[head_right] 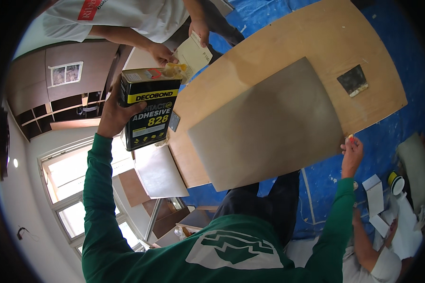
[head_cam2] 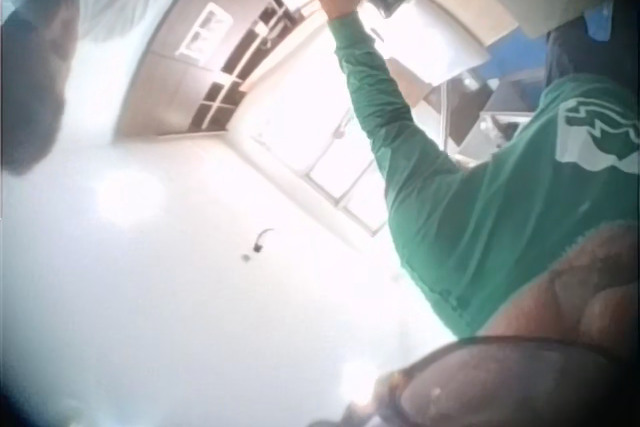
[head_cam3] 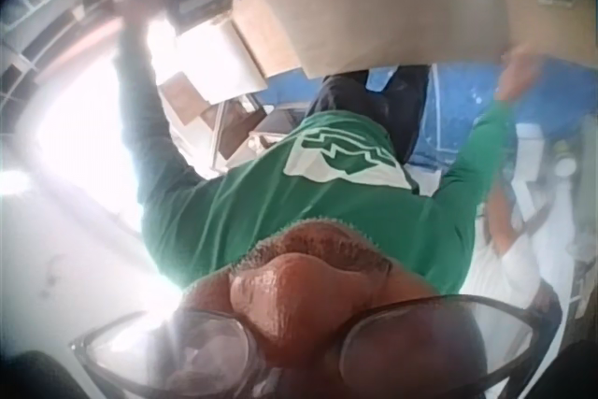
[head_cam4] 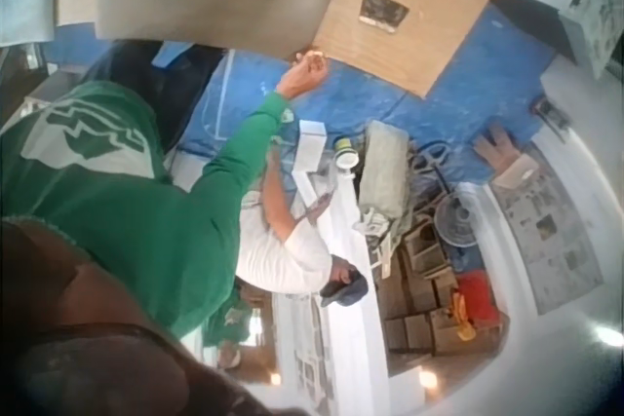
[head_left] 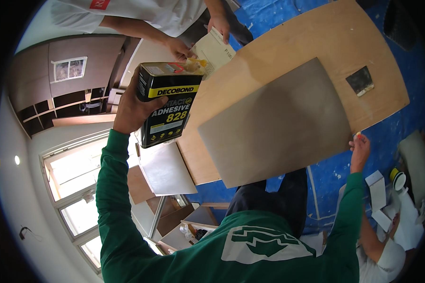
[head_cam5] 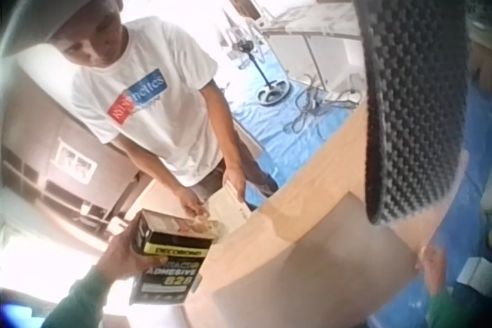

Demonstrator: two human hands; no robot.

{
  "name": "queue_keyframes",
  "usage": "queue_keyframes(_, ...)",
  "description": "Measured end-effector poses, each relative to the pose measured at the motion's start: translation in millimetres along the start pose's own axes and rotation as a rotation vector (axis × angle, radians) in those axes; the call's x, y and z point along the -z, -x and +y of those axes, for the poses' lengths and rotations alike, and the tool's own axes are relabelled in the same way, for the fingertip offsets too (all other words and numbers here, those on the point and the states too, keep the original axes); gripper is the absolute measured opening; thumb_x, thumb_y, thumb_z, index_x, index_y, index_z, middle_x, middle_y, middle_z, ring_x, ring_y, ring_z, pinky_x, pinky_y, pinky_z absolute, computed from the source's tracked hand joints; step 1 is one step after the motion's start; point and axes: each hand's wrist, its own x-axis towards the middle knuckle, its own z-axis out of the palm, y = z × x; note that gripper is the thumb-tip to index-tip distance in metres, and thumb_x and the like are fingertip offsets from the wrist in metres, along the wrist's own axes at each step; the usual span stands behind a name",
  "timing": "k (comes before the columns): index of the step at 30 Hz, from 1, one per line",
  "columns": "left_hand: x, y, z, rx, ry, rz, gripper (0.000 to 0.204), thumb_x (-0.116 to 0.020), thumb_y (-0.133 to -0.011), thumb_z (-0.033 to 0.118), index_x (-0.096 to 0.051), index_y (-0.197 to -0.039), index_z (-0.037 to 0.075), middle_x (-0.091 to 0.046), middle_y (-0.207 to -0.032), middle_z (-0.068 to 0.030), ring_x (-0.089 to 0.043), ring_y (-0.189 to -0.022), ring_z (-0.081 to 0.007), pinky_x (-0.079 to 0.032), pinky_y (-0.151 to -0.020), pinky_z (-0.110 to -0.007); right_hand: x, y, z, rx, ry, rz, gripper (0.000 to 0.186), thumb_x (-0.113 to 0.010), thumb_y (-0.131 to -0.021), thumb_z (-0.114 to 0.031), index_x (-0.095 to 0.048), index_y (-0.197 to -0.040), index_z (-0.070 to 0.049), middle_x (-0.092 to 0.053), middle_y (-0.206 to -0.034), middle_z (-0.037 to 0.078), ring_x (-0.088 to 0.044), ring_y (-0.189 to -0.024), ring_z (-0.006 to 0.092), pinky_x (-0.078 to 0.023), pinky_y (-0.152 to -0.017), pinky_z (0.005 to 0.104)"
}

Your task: The person applies adhesive to a tile by pouring a liquid from a container onto the surface and then spreading it evenly with a metal scraper.

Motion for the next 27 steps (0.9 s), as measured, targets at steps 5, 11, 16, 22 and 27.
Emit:
queue_keyframes(5, -16, 21, -11, -0.052, 0.048, 0.140, 0.101, -0.096, -0.087, 0.023, -0.038, -0.164, -0.007, -0.078, -0.130, -0.0219, -0.077, -0.117, -0.0280, -0.062, -0.101, -0.040, -3, 52, 15, -0.007, -0.029, -0.001, 0.042, -0.077, -0.108, -0.027, -0.062, -0.134, 0.003, -0.075, -0.104, 0.008, -0.073, -0.090, 0.0125, -0.055, -0.073, 0.0271)
queue_keyframes(11, -35, 33, -48, 0.002, 0.037, 0.277, 0.077, -0.098, -0.086, 0.028, -0.051, -0.136, -0.007, -0.078, -0.121, -0.0238, -0.077, -0.108, -0.0308, -0.063, -0.095, -0.044, -21, 102, 31, -0.072, -0.059, -0.068, 0.039, -0.078, -0.107, -0.024, -0.062, -0.135, -0.001, -0.073, -0.106, 0.005, -0.070, -0.090, 0.0121, -0.055, -0.075, 0.0273)
queue_keyframes(16, -52, 57, -60, 0.059, 0.267, 0.443, 0.072, -0.097, -0.088, 0.027, -0.052, -0.130, -0.010, -0.077, -0.117, -0.0222, -0.076, -0.103, -0.0253, -0.064, -0.091, -0.039, -21, 138, 50, -0.119, -0.091, -0.103, 0.037, -0.078, -0.107, -0.023, -0.063, -0.137, -0.006, -0.072, -0.111, 0.003, -0.067, -0.090, 0.0110, -0.053, -0.074, 0.0271)
queue_keyframes(22, -66, 67, -50, 0.027, 0.396, 0.640, 0.072, -0.095, -0.091, 0.023, -0.053, -0.139, -0.011, -0.073, -0.127, -0.0173, -0.071, -0.111, -0.0200, -0.060, -0.096, -0.034, -13, 146, 86, -0.143, -0.143, -0.052, 0.039, -0.079, -0.105, -0.022, -0.064, -0.138, -0.007, -0.070, -0.113, 0.002, -0.064, -0.087, 0.0088, -0.052, -0.073, 0.0264)
queue_keyframes(27, -74, 109, -142, -0.020, 0.524, 0.672, 0.035, -0.081, -0.104, 0.012, -0.076, -0.132, -0.008, -0.080, -0.128, -0.0171, -0.075, -0.109, -0.0214, -0.060, -0.102, -0.037, -6, 133, 100, 0.035, -0.198, -0.020, 0.029, -0.082, -0.104, -0.020, -0.073, -0.126, -0.004, -0.069, -0.109, 0.001, -0.067, -0.087, 0.0087, -0.056, -0.076, 0.0250)
